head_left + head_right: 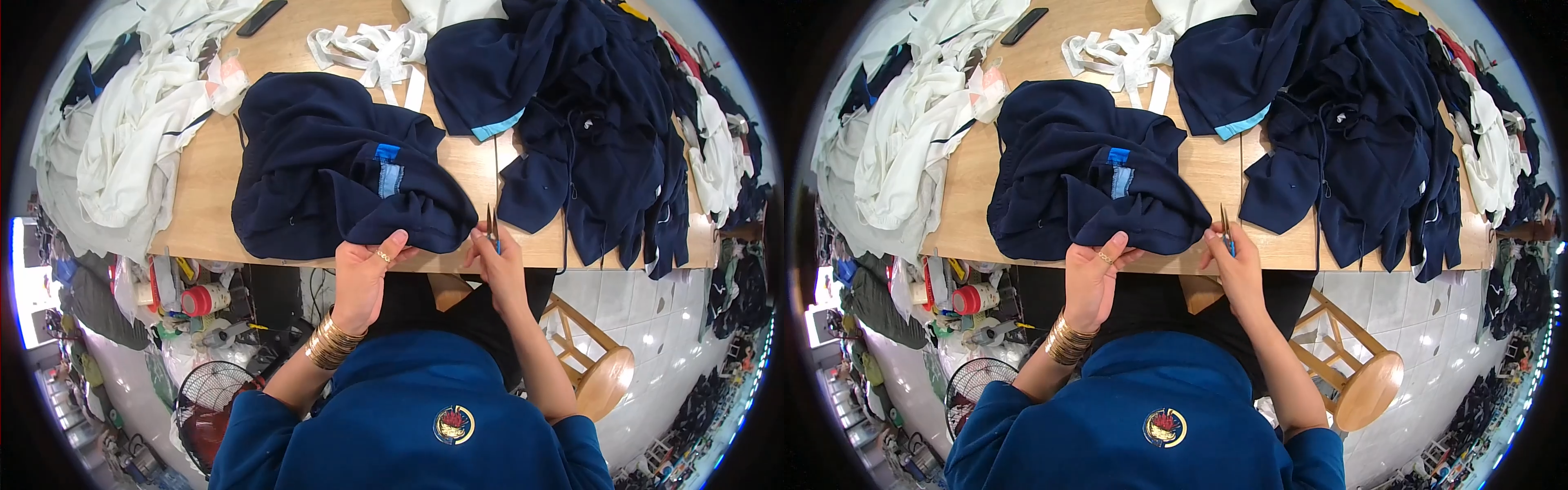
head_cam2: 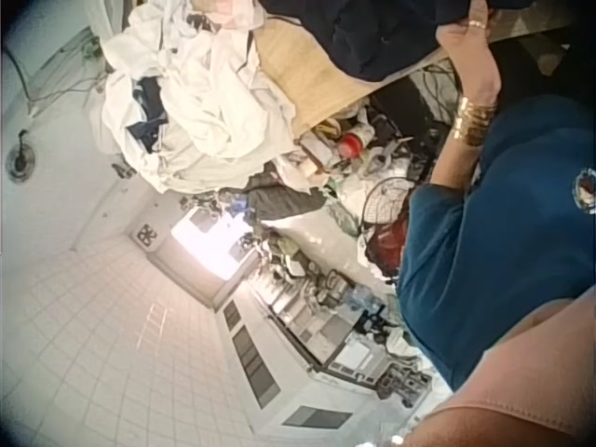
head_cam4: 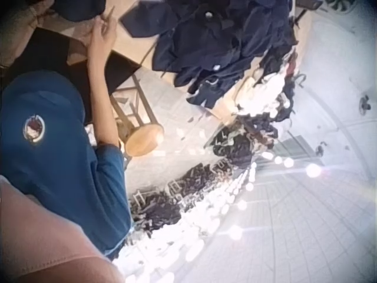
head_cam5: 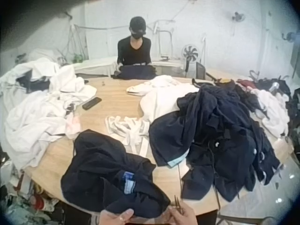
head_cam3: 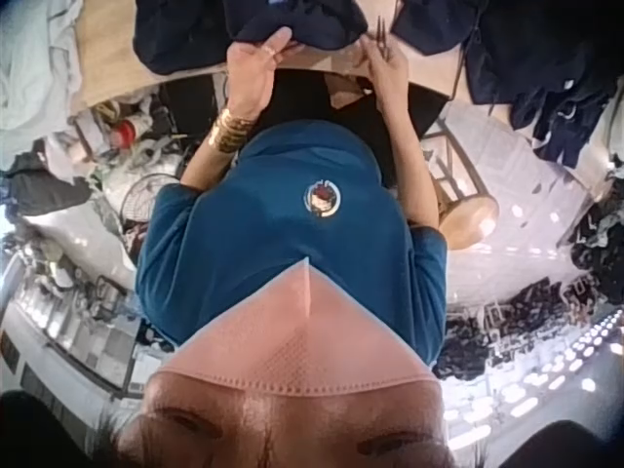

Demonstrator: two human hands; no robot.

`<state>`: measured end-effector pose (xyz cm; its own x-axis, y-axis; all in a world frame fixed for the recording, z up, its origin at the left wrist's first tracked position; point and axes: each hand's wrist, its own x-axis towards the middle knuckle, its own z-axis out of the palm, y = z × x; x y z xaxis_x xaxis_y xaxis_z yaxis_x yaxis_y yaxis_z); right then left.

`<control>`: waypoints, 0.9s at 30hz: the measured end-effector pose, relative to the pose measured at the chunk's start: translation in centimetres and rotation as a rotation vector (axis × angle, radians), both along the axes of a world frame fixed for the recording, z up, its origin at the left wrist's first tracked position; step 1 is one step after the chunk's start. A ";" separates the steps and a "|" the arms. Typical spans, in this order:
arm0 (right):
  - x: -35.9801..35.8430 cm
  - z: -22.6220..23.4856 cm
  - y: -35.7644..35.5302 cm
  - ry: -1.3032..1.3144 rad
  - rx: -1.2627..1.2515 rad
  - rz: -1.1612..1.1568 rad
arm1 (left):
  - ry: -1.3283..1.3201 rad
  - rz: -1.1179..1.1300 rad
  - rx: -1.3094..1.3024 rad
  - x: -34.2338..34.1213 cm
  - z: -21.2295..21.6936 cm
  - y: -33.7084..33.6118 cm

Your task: Trimming excess threads from finished garments using a thread nipper in a factory setting.

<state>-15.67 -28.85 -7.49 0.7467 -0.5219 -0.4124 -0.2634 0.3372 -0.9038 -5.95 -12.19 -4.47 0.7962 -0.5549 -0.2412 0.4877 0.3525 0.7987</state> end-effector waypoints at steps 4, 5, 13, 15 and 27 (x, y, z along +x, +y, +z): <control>0.1 2.2 -0.1 0.087 -0.646 0.098 | -0.028 -0.002 0.061 0.0 0.0 0.4; 0.2 3.0 0.1 0.066 -0.814 0.112 | -0.027 -0.014 0.069 0.0 0.1 0.4; 1.9 6.2 1.8 -0.303 -0.748 0.274 | -0.138 -0.124 0.189 0.0 0.4 0.2; 3.0 6.5 2.1 -0.318 -0.771 0.295 | -0.217 -0.151 0.200 -0.1 0.4 0.1; 2.7 7.1 0.9 -0.306 -0.317 0.191 | -0.099 -0.104 0.181 0.5 0.3 0.3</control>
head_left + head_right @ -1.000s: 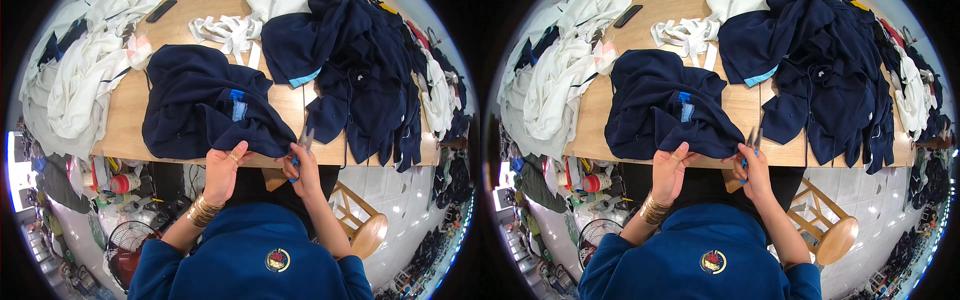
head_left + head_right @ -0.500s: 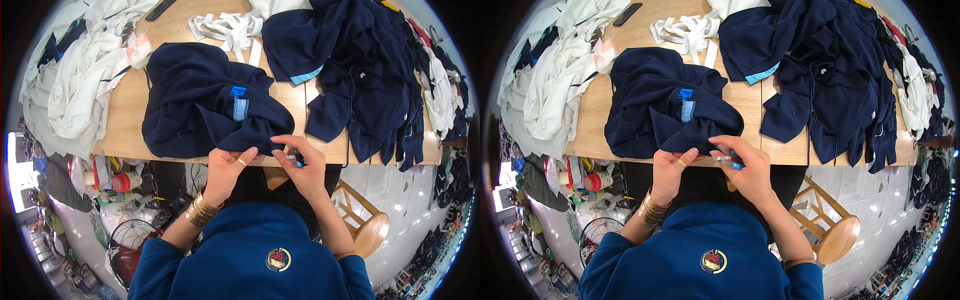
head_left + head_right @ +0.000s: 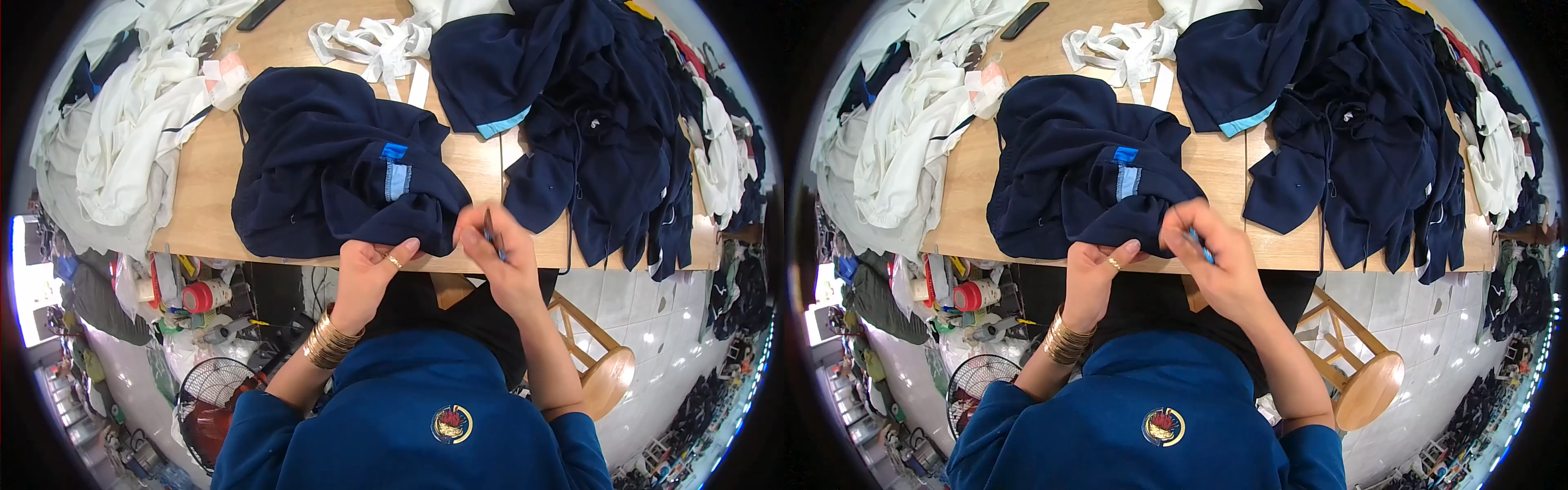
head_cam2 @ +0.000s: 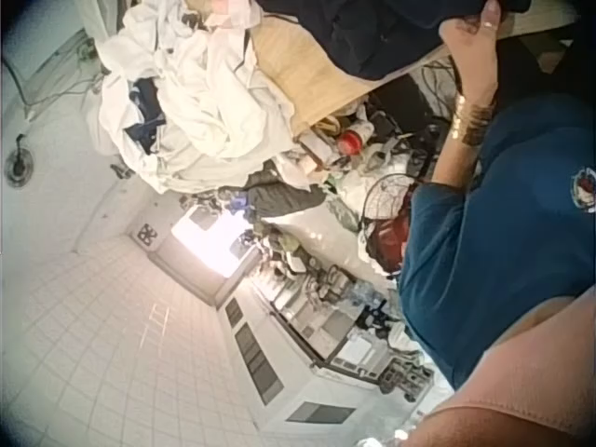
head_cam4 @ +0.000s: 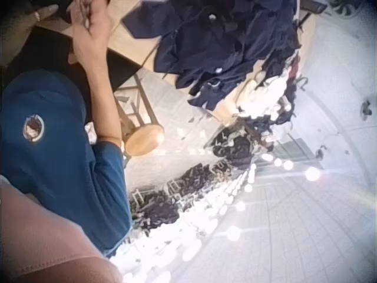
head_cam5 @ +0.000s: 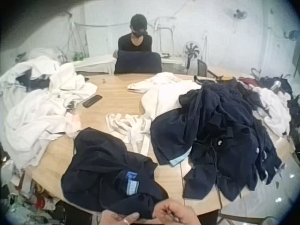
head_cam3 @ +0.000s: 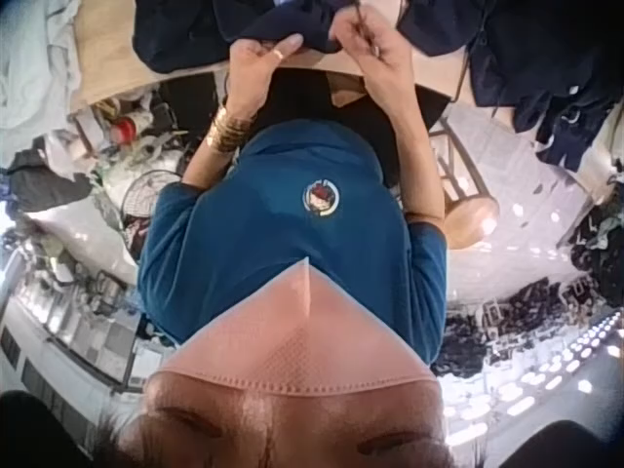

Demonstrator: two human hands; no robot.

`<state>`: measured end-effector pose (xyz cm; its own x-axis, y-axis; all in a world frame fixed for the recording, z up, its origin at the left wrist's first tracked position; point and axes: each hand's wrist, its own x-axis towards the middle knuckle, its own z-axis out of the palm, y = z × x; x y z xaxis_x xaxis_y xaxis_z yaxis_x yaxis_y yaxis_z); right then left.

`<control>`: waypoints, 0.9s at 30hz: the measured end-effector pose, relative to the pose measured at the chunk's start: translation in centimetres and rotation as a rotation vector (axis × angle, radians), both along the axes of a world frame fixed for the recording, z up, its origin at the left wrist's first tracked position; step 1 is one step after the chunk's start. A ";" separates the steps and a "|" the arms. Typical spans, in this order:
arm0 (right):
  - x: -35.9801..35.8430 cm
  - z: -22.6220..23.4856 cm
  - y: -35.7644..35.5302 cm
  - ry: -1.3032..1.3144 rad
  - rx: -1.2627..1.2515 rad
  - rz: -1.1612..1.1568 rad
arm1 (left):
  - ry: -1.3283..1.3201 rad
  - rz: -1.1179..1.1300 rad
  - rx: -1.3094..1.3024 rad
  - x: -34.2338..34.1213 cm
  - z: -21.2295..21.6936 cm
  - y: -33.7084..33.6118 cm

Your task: Trimming excess threads from finished garments using a thread nipper in a factory setting.

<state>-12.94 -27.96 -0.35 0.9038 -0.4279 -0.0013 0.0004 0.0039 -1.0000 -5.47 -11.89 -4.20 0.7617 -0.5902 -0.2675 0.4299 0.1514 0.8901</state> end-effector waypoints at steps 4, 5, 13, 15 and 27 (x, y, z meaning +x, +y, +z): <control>-2.0 -0.4 -1.0 0.277 -0.169 0.475 | 0.064 0.020 -0.035 0.4 0.2 0.2; -2.1 -0.3 -0.7 0.288 -0.335 0.358 | 0.087 0.026 -0.041 0.4 0.5 0.1; -2.2 -1.3 0.2 0.158 -0.772 0.047 | 0.029 0.035 -0.062 0.0 0.8 0.0; -2.0 -1.6 0.4 0.122 -0.807 0.027 | -0.008 0.064 -0.081 -0.2 0.9 -0.2; -1.2 -2.0 0.7 0.024 -0.900 -0.023 | 0.081 0.015 -0.066 -0.1 1.1 -0.1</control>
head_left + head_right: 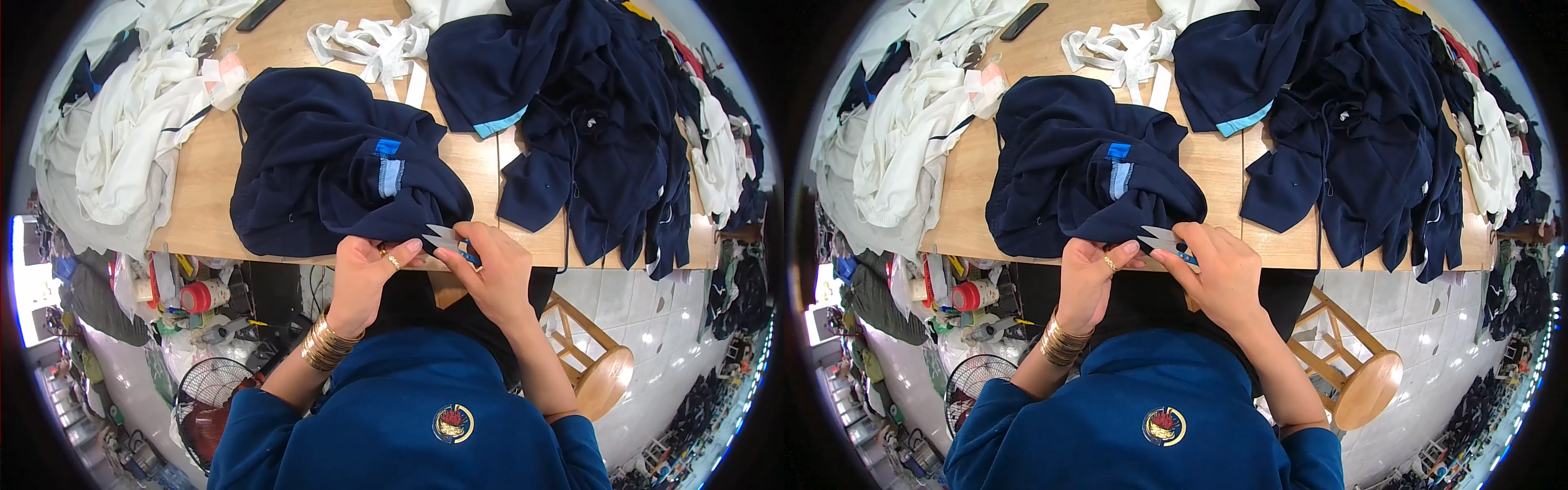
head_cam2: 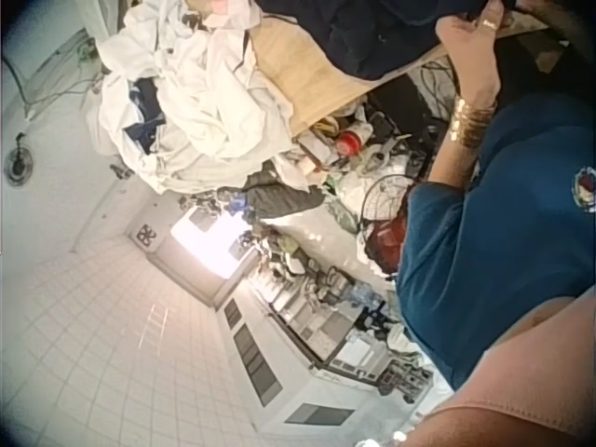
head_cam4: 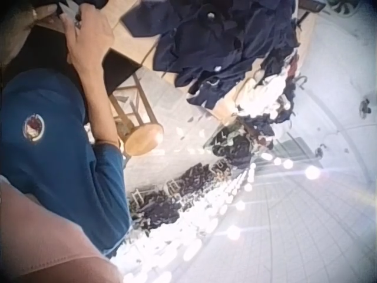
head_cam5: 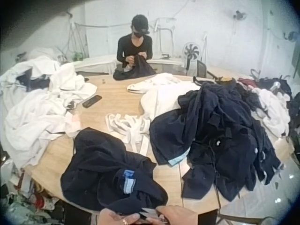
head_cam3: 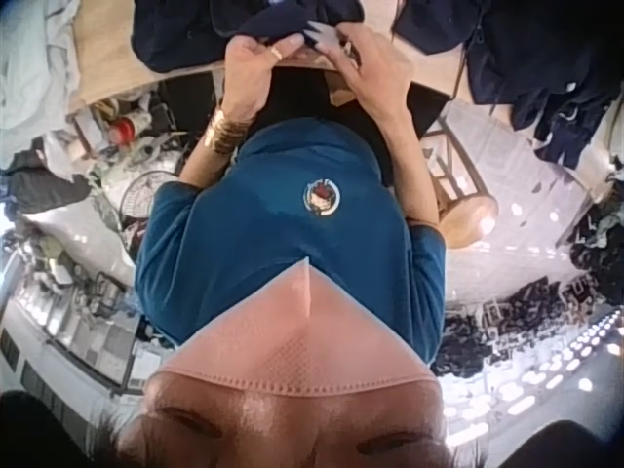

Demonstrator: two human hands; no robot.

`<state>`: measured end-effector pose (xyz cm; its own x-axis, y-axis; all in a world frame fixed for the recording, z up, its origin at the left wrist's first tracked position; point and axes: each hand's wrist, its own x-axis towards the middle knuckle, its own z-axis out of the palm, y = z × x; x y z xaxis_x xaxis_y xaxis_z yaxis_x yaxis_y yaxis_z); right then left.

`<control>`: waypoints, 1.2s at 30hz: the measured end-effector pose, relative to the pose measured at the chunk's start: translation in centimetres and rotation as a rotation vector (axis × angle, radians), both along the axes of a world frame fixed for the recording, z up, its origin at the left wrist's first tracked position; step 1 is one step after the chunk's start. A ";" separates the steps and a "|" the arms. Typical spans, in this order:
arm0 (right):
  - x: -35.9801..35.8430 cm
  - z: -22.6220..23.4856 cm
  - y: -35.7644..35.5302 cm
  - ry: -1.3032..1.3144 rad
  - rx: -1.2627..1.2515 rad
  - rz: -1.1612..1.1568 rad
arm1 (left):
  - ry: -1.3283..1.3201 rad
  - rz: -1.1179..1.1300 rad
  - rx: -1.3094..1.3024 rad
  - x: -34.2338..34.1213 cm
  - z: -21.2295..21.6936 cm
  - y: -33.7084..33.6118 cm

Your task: Trimming excess threads from finished garments using a thread nipper in a factory setting.

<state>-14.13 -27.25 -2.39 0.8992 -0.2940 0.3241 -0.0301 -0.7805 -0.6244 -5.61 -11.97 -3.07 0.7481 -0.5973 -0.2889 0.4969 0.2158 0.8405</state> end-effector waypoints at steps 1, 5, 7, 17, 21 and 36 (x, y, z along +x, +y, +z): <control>0.0 0.0 0.0 -0.017 -0.004 0.007 | 0.000 -0.001 0.000 0.0 0.1 0.0; 0.1 0.1 -0.1 -0.037 -0.055 0.009 | 0.010 0.001 -0.001 -0.1 0.8 -0.3; 0.2 0.1 -0.1 -0.051 -0.062 0.015 | 0.008 0.007 -0.004 -0.2 0.8 -0.4; -0.1 0.2 0.0 -0.059 0.128 -0.083 | 0.002 0.021 0.019 -0.1 0.5 -0.2; -0.2 0.4 -0.1 -0.035 0.165 -0.126 | -0.007 0.021 0.010 -0.1 0.3 -0.1; -0.7 -1.1 -0.8 0.088 0.600 -0.213 | -0.314 -0.750 0.353 -1.5 -2.3 1.3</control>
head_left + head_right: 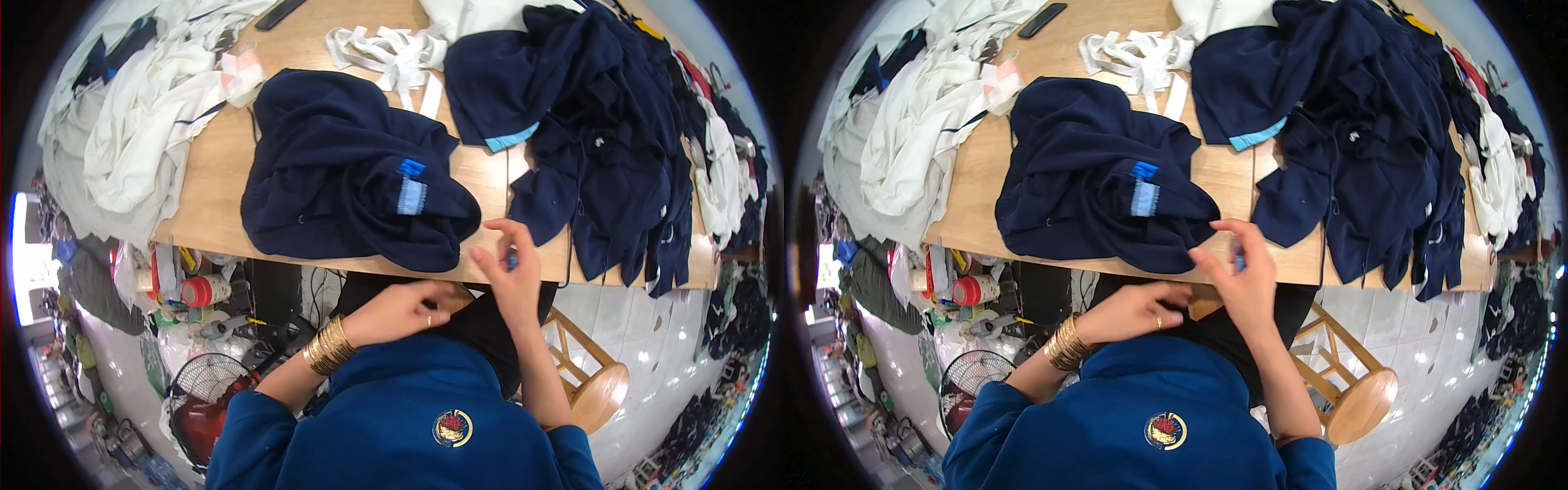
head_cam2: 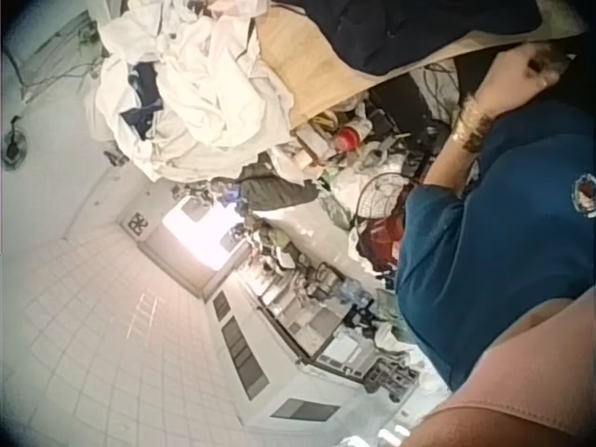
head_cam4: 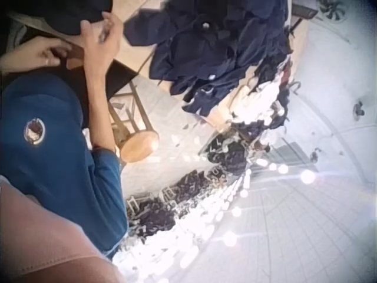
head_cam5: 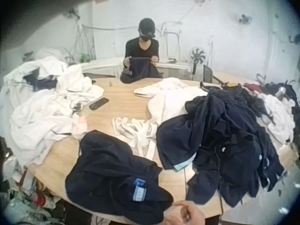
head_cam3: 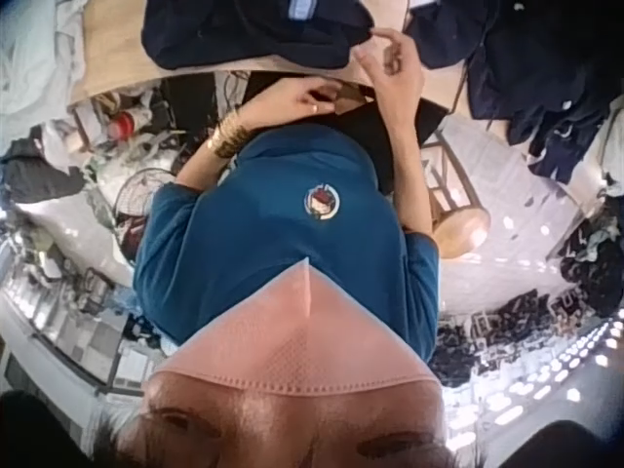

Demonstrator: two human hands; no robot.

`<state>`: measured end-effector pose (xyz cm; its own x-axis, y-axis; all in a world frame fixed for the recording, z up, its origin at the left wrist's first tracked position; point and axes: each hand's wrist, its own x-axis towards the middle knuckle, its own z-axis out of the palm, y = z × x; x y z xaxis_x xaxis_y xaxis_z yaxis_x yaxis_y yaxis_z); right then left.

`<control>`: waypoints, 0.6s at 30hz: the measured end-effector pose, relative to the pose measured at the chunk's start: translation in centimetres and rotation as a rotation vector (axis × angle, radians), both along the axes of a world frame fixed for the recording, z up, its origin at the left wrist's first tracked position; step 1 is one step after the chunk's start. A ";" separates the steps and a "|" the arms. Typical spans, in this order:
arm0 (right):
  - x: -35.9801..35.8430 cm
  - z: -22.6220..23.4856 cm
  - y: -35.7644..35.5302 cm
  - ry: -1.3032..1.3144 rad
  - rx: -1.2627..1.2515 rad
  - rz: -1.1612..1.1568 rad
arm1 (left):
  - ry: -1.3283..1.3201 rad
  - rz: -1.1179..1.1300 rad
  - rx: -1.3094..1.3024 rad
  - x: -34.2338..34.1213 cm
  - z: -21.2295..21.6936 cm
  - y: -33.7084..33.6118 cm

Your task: Trimming excess threads from finished garments using a thread nipper in a factory setting.

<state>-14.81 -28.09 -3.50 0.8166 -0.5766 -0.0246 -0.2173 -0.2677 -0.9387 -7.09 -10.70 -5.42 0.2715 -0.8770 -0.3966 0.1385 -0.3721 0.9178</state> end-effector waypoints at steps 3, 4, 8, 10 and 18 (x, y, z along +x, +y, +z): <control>-0.7 0.1 -1.6 0.049 0.155 -0.015 | 0.043 -0.159 -0.012 1.0 0.0 1.1; -1.0 0.3 -1.7 0.062 0.147 0.046 | 0.137 -0.018 -0.074 1.4 0.2 1.4; -0.7 2.3 2.0 -0.036 -0.083 0.474 | 0.247 0.162 -0.176 2.1 0.3 1.4; -0.7 1.7 3.2 -0.065 -0.159 0.570 | 0.335 0.095 -0.252 1.8 0.1 0.8; -0.3 2.0 4.3 -0.044 -0.061 0.581 | 0.294 0.129 -0.262 1.4 0.6 1.4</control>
